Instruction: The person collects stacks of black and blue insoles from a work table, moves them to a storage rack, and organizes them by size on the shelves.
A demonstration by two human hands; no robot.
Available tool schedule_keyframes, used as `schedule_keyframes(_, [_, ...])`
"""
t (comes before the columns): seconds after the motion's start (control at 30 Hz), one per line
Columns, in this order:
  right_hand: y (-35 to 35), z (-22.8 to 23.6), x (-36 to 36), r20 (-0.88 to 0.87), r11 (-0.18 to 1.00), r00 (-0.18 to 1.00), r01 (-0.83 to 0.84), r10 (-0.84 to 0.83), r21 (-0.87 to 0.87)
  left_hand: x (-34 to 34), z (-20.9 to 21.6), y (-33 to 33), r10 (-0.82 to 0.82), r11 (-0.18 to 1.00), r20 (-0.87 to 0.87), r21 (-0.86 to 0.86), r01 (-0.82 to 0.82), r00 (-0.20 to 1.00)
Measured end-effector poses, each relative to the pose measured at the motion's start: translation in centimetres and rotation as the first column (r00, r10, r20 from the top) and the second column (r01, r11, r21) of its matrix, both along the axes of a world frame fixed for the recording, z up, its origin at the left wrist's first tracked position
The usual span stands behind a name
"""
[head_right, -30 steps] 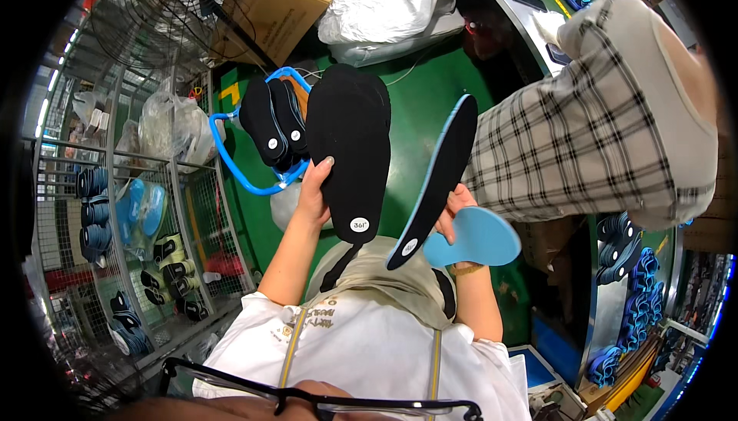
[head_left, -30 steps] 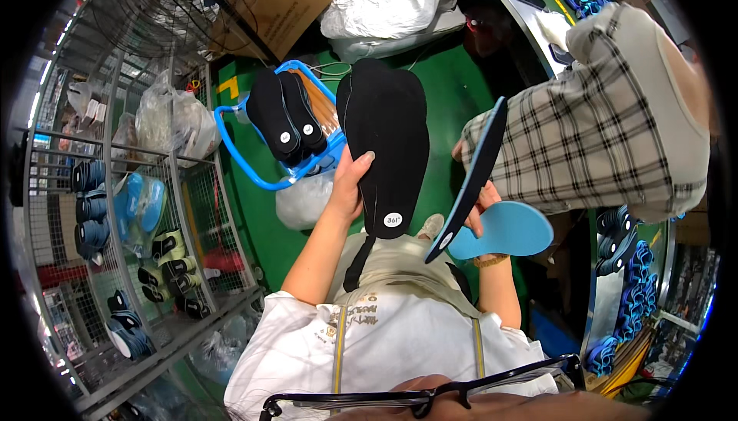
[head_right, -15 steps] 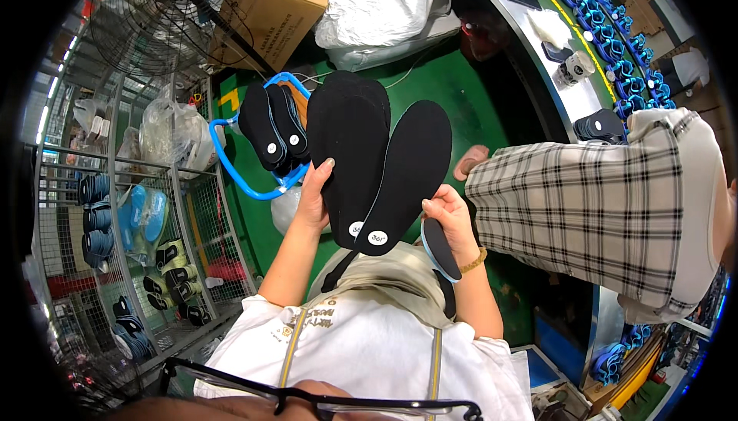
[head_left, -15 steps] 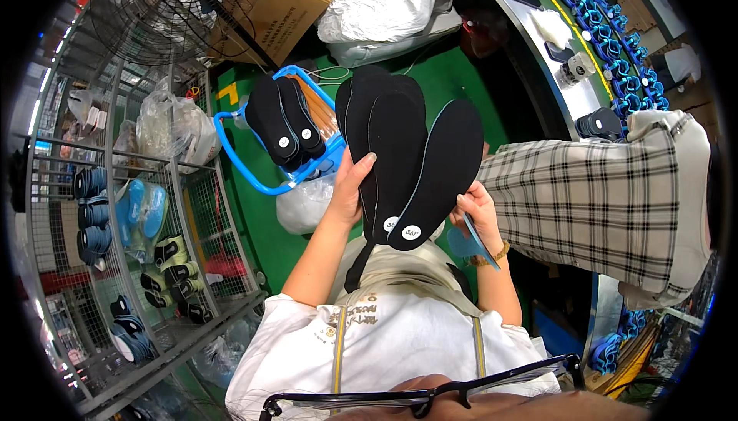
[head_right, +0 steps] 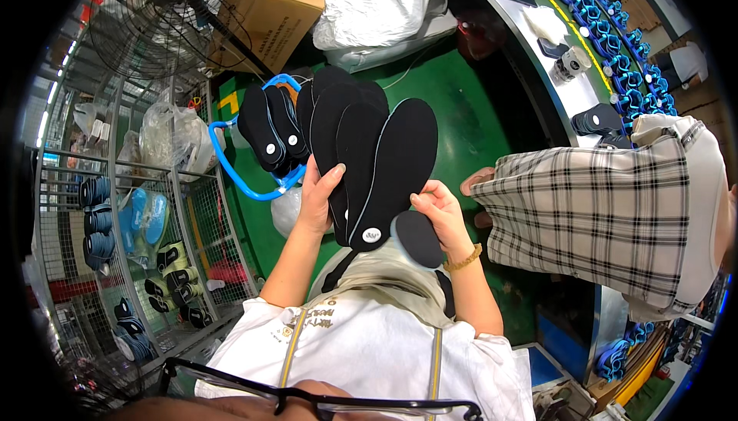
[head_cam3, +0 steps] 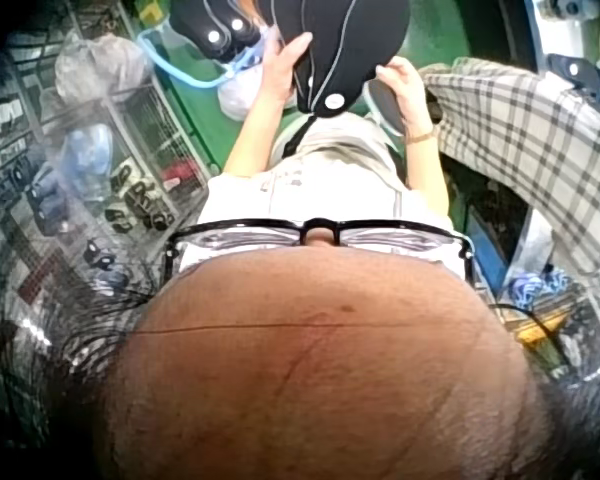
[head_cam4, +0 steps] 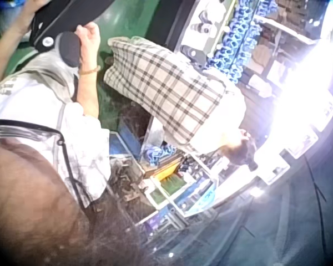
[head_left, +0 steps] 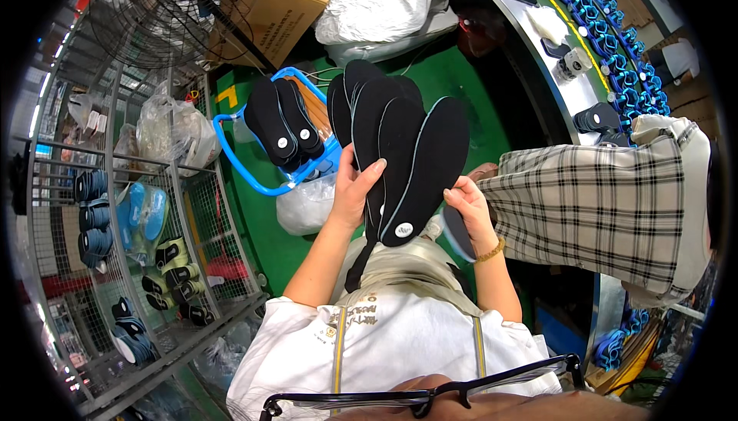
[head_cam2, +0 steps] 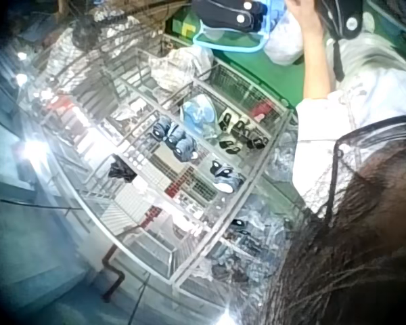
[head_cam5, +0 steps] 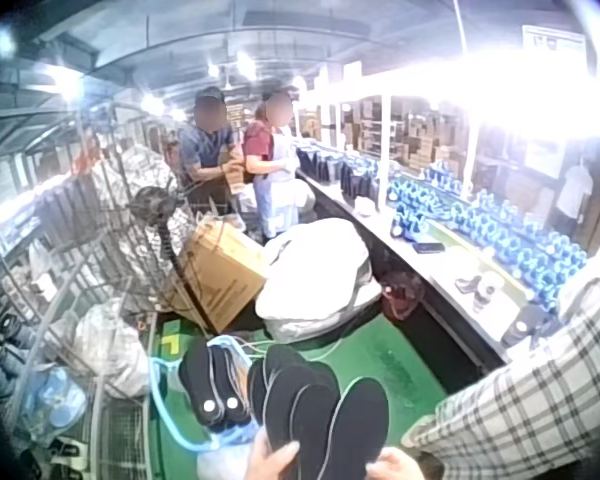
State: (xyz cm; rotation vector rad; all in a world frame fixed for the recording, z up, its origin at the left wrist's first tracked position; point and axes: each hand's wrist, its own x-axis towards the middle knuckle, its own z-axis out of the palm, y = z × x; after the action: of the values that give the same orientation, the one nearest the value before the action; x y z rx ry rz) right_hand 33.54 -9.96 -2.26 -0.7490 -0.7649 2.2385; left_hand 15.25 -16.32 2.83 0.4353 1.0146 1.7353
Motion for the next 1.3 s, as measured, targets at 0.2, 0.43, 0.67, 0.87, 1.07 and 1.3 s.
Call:
schedule_keyframes(0.2, [-0.3,0.1,-0.7,-0.048,0.999,0.999,-0.021,0.020,-0.028,-0.2,-0.1,0.1,0.054,0.992,-0.012,-0.110,-0.055,0.998])
schedule_keyframes(0.43, [-0.8,1.3,-1.6,-0.012,1.000,1.000,-0.025,0.025,-0.018,-0.6,-0.5,-0.3,0.033,0.977,0.097,-0.215,-0.012,0.995])
schedule_keyframes(0.67, [-0.7,0.8,-1.6,-0.035,0.996,0.997,-0.067,0.069,0.052,-1.3,0.0,-0.1,-0.029,0.960,0.093,-0.275,0.054,0.995])
schedule_keyframes(0.87, [-0.8,0.6,-1.9,-0.078,0.996,0.993,-0.085,0.085,0.011,-1.4,0.1,-0.1,-0.022,0.957,0.088,-0.286,0.046,0.996])
schedule_keyframes(1.07, [-1.2,0.3,-1.9,0.041,0.987,0.996,-0.082,0.077,0.139,-1.5,-0.6,-1.1,-0.043,0.990,-0.098,-0.137,0.029,0.994])
schedule_keyframes(1.3, [-1.8,1.7,-2.2,0.051,0.976,0.996,-0.080,0.071,0.204,-1.5,-0.1,-2.4,-0.035,0.999,-0.241,0.018,0.040,0.970])
